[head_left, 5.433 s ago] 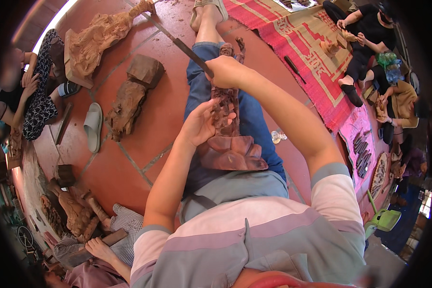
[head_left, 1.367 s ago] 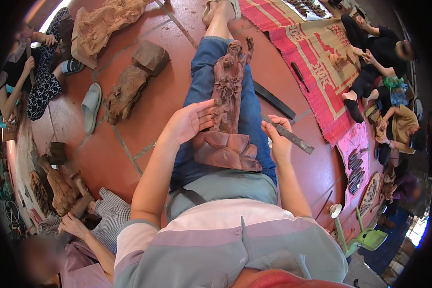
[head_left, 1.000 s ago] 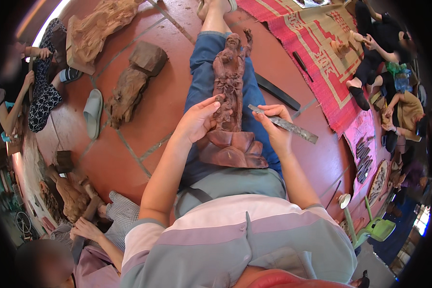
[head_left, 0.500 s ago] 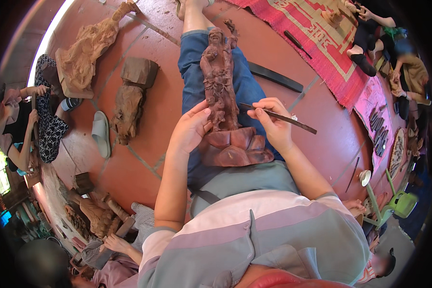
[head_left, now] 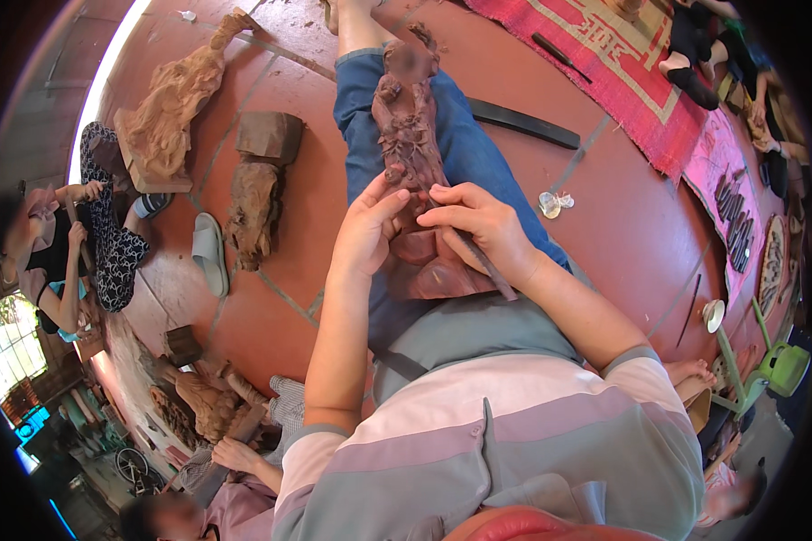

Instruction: The person sits on the floor and carves a wooden object using a chisel and a mallet. They repeatedly strike the chisel to shape the wood, occasionally rotating the piece to access different sides.

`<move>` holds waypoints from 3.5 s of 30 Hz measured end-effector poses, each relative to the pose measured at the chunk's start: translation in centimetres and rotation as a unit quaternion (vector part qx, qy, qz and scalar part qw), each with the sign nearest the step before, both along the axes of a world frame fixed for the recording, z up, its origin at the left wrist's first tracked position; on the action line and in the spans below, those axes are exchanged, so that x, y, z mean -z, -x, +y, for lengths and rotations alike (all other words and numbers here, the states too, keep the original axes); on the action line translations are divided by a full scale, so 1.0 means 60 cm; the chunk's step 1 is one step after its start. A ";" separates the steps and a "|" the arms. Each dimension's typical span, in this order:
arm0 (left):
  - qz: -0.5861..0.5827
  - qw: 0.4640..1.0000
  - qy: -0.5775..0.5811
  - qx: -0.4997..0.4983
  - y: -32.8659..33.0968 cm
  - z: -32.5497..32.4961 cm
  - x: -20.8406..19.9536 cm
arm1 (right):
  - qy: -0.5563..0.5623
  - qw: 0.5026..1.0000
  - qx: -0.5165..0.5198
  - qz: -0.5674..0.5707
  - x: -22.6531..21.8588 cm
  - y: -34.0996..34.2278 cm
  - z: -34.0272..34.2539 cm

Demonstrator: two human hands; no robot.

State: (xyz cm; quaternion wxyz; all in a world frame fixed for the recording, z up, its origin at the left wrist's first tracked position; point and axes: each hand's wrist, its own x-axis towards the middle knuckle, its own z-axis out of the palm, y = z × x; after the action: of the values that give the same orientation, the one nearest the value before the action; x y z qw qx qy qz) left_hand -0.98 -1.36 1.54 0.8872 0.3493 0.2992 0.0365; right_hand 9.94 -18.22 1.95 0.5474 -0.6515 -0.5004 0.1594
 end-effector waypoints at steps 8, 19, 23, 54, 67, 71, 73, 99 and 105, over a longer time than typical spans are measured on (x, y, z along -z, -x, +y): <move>-0.036 0.999 0.018 -0.001 0.008 -0.002 0.006 | 0.032 0.999 -0.041 0.009 -0.026 0.010 -0.011; -0.038 0.999 0.019 0.010 0.010 0.005 0.010 | 0.025 0.998 -0.062 0.006 -0.016 0.009 -0.014; -0.039 0.999 0.009 0.025 0.006 0.006 0.013 | -0.028 1.000 0.000 -0.012 -0.012 0.011 -0.011; -0.059 0.994 0.082 -0.043 -0.008 -0.013 0.022 | 0.054 0.997 -0.031 -0.035 -0.001 0.010 -0.003; -0.055 0.994 0.079 -0.048 -0.001 -0.013 0.028 | 0.039 0.993 0.007 -0.109 -0.019 0.022 -0.004; -0.052 0.996 0.064 -0.038 -0.007 -0.010 0.034 | 0.083 0.996 0.024 -0.017 -0.008 0.022 0.000; -0.067 0.994 0.085 -0.033 -0.002 -0.010 0.030 | 0.202 0.944 0.012 0.259 -0.021 0.022 -0.009; -0.024 0.999 0.024 0.000 0.005 0.001 0.000 | 0.078 0.990 -0.108 -0.054 -0.037 0.008 -0.008; -0.014 1.000 0.000 -0.020 -0.002 0.001 0.008 | 0.067 0.984 -0.035 -0.159 -0.031 0.020 0.001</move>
State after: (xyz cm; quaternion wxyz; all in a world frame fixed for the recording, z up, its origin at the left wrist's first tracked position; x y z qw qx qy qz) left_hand -0.87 -1.27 1.04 0.8903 0.3429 0.2936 0.0593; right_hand 8.71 -18.13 3.79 0.4097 -0.6861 -0.5918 0.1059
